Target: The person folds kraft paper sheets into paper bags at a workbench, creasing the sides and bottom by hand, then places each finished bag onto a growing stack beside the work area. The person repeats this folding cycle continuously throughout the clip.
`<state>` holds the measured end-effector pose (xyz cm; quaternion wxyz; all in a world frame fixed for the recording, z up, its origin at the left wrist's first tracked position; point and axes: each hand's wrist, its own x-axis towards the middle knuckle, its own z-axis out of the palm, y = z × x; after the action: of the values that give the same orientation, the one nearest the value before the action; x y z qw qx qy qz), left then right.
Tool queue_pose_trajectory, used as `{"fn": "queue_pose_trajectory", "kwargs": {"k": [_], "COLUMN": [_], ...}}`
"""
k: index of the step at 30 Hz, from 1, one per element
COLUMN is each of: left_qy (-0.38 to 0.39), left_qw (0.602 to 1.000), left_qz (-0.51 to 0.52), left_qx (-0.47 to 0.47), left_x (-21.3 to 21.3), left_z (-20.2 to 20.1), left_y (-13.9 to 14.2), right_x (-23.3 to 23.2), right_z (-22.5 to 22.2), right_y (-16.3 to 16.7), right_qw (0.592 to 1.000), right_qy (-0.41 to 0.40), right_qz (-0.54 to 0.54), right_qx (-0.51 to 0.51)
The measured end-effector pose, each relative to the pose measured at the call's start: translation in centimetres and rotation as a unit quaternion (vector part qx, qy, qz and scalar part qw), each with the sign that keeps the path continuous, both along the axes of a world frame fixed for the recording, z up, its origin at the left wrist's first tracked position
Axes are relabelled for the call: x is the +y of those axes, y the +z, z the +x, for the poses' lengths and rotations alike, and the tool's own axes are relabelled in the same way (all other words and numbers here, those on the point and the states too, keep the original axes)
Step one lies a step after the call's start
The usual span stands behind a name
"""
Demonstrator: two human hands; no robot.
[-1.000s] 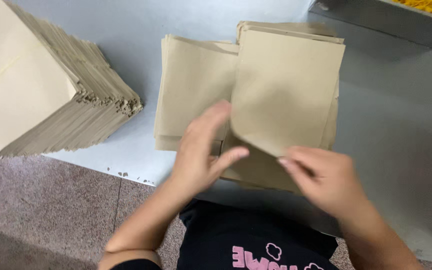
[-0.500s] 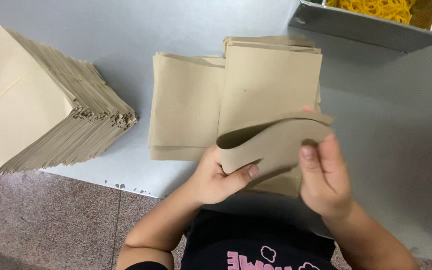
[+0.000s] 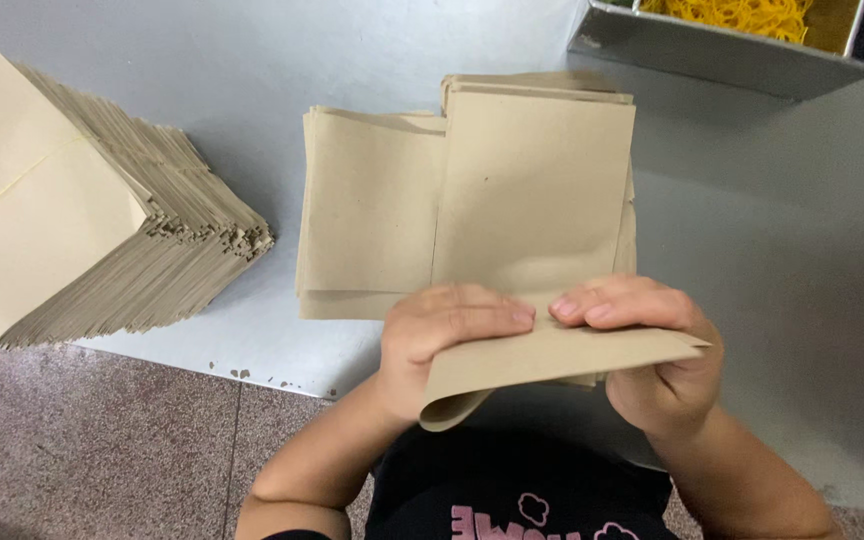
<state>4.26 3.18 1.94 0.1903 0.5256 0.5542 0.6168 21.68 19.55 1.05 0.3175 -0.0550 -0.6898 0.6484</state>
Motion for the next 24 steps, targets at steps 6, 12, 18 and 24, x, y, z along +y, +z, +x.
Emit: {"fn": "queue_pose_trajectory", "kwargs": {"k": [6,12,18,24], "left_qy": [-0.03,0.046,0.136,-0.03], "left_qw": [0.986,0.988,0.968,0.984], "left_qz": [-0.115,-0.109,-0.087,-0.176], "left_qx": [-0.116,-0.096,-0.193,0.02], "left_x": [1.2,-0.1,-1.4,-0.8], "left_z": [-0.9,0.5,1.7,2.6], "left_y": [-2.1,-2.1,-0.4,1.6], "right_x": [0.0,-0.9,-0.6,0.3], "right_z": [-1.0,0.8,-0.7,-1.5], "right_y": [-0.9,-3.5,1.3,5.2], "right_qw": [0.992,0.988,0.985,0.907], "right_qy": [0.057,-0.034,-0.046,-0.018], "right_qz": [-0.108,-0.101,-0.068,0.38], "right_qx": [-0.044,-0.115,-0.151,-0.179]}}
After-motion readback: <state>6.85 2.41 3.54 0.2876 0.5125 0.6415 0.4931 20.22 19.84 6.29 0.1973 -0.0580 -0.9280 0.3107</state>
